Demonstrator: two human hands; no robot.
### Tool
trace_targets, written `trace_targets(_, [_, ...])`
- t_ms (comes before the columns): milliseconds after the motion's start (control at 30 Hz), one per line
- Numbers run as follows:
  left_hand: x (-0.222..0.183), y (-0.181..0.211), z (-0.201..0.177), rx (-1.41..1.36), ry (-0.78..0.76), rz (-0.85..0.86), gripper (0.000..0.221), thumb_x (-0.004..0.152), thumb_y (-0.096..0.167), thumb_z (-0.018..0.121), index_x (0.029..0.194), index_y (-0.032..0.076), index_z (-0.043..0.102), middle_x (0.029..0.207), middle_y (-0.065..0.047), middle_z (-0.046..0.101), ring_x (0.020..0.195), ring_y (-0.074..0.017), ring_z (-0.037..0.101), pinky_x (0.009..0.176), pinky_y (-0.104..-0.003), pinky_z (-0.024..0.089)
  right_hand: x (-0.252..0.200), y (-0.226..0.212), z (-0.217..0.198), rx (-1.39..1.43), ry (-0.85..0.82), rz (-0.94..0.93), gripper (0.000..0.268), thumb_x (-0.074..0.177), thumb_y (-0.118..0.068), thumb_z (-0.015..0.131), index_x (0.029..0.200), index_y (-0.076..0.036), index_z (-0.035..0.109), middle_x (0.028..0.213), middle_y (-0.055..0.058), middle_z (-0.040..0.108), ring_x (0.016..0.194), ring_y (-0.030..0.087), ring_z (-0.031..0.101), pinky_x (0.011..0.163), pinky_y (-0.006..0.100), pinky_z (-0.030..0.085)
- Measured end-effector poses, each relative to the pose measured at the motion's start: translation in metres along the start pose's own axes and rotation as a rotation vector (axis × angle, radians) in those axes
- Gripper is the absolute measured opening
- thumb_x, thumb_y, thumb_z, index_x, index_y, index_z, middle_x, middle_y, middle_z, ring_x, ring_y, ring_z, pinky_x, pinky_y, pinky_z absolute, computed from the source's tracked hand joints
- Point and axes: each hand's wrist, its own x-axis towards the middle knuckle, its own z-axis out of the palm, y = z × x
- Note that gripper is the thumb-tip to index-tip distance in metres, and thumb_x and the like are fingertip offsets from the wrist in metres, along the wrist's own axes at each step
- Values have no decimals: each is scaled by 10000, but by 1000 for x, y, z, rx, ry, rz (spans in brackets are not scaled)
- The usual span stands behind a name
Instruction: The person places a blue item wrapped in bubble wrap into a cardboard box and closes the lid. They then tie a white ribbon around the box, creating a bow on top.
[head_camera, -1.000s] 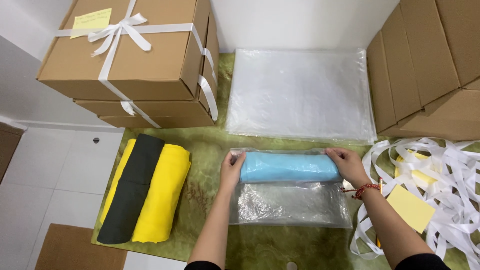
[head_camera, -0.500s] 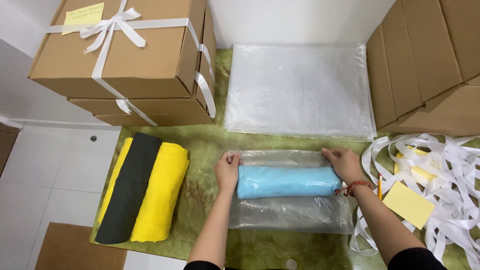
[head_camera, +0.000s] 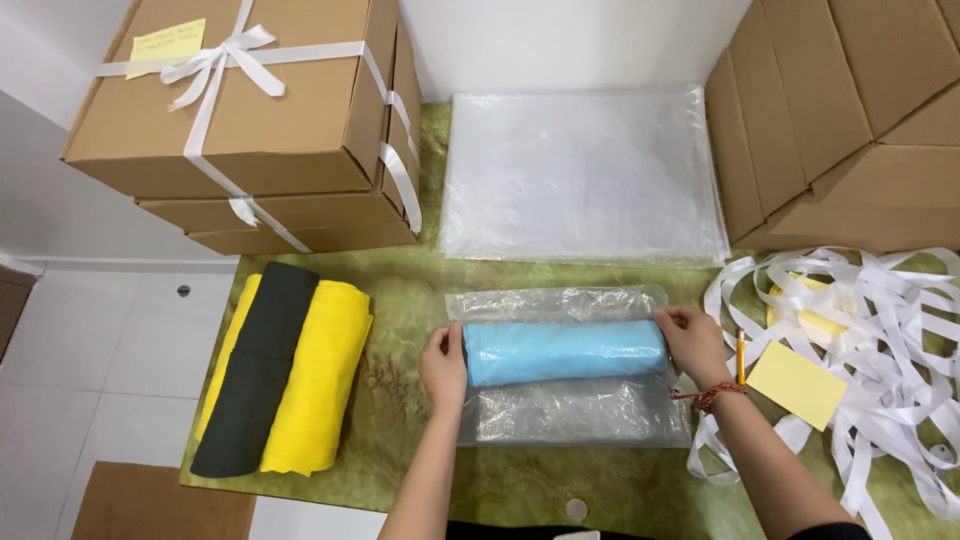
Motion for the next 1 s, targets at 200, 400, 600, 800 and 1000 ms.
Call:
trace_targets(200, [-64,30,-16,200,25,19,523,1159,498,342,1264,108,675,1281,-207,722,1217,-440,685,976,-568,569,-25,9,10,-80,162,-48,507,1167,-524,493,1179,-108,783,1045,194,814,1124,458,728,976,600,570])
trace_targets(400, [-53,-24,-10,235,34,185,538,1171,467,344,1165,43,676,1197,-256,722,1202,-473,670,1003,-578,548,-67,18,2,23,18,-16,723,1187,-567,343,1106,-11,797,1178,320,771,1278,542,617,1122,638,455])
trace_targets(600, [-56,-29,-39,273,-156,111,634,1117,578,422,1274,40,718,1261,-249,747,1243,-486,661,1072,-590,511,-64,45,-15,-26,-132,-36,430,1003,-555,654,1195,-224,853,1131,148,831,1243,431,682,1041,541,539])
trace_targets(800, [-30,-78,-45,235,-188,167,275,1002,452,713,1062,190,774,977,-114,786,1057,-362,742,897,-484,587,-86,30,-35,-14,-161,-38,357,938,-395,750,1187,-161,854,1073,164,850,1182,421,725,997,521,552])
trace_targets(1000, [-30,-83,-50,6,-197,213,140,954,207,682,918,76,717,1021,-180,729,1070,-308,665,947,-442,521,-83,53,-43,420,-272,-12,268,947,-187,713,1113,10,783,1194,113,763,1080,252,643,976,387,524])
